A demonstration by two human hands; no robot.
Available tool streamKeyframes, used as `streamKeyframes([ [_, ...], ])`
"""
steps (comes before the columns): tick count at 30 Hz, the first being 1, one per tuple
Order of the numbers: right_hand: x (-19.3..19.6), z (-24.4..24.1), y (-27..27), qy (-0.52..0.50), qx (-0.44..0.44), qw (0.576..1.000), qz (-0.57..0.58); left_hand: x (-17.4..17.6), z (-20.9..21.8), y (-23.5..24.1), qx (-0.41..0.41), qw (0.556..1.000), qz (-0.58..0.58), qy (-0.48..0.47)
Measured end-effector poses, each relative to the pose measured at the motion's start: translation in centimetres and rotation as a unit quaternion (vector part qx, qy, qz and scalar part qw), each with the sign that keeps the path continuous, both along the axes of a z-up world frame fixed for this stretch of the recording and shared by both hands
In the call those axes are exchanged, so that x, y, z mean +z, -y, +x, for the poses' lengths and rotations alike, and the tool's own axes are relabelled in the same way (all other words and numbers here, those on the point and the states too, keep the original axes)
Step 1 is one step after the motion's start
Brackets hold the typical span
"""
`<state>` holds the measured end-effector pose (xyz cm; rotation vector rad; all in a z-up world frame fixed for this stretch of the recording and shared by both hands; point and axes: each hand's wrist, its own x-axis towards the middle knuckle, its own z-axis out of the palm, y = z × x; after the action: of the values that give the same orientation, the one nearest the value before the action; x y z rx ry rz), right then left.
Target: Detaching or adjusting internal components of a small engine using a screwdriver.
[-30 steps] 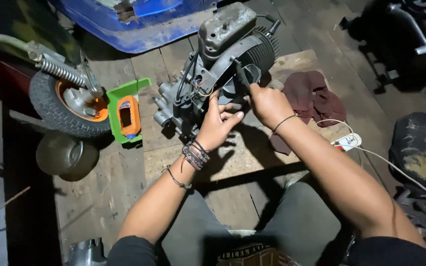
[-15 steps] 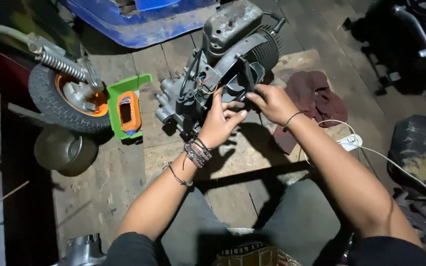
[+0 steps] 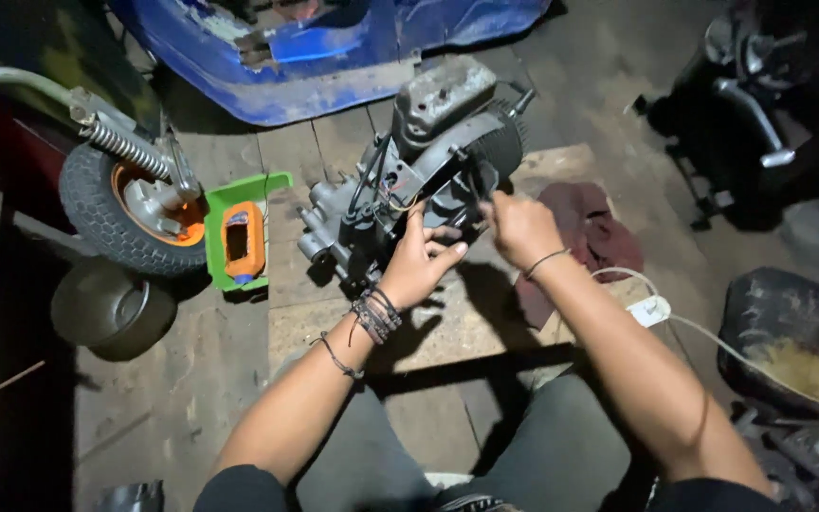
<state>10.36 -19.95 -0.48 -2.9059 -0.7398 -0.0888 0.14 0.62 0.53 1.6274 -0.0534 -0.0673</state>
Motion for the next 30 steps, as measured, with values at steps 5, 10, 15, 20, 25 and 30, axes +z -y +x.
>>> streamKeyframes([
  [5, -3.0, 1.1, 0.7, 0.014, -0.024, 0.999, -0.018, 0.5, -0.3, 0.4, 0.004, 1.0, -0.005, 0.001],
  [10, -0.6, -0.7, -1.1, 0.0, -0.015, 1.0, -0.026, 0.7, -0.2, 0.3, 0.002, 1.0, 0.01, -0.01],
  [15, -2.6, -0.6, 0.1, 0.015, -0.009, 0.999, -0.051, 0.3, -0.3, 0.4, 0.016, 1.0, -0.025, -0.003],
  [20, 0.5, -1.5, -0.9, -0.04, -0.029, 0.999, -0.017, -1.8, 0.4, 0.7, 0.025, 0.997, -0.079, 0.0],
  [25, 1.3, -1.9, -1.0, -0.054, -0.036, 0.997, -0.037, -3.1, 0.8, 0.1, 0.019, 0.995, -0.102, 0.007],
  [30, 1.1, -1.7, -0.9, -0.072, -0.017, 0.997, 0.005, -3.4, 1.1, 0.6, 0.027, 0.993, -0.115, 0.027],
])
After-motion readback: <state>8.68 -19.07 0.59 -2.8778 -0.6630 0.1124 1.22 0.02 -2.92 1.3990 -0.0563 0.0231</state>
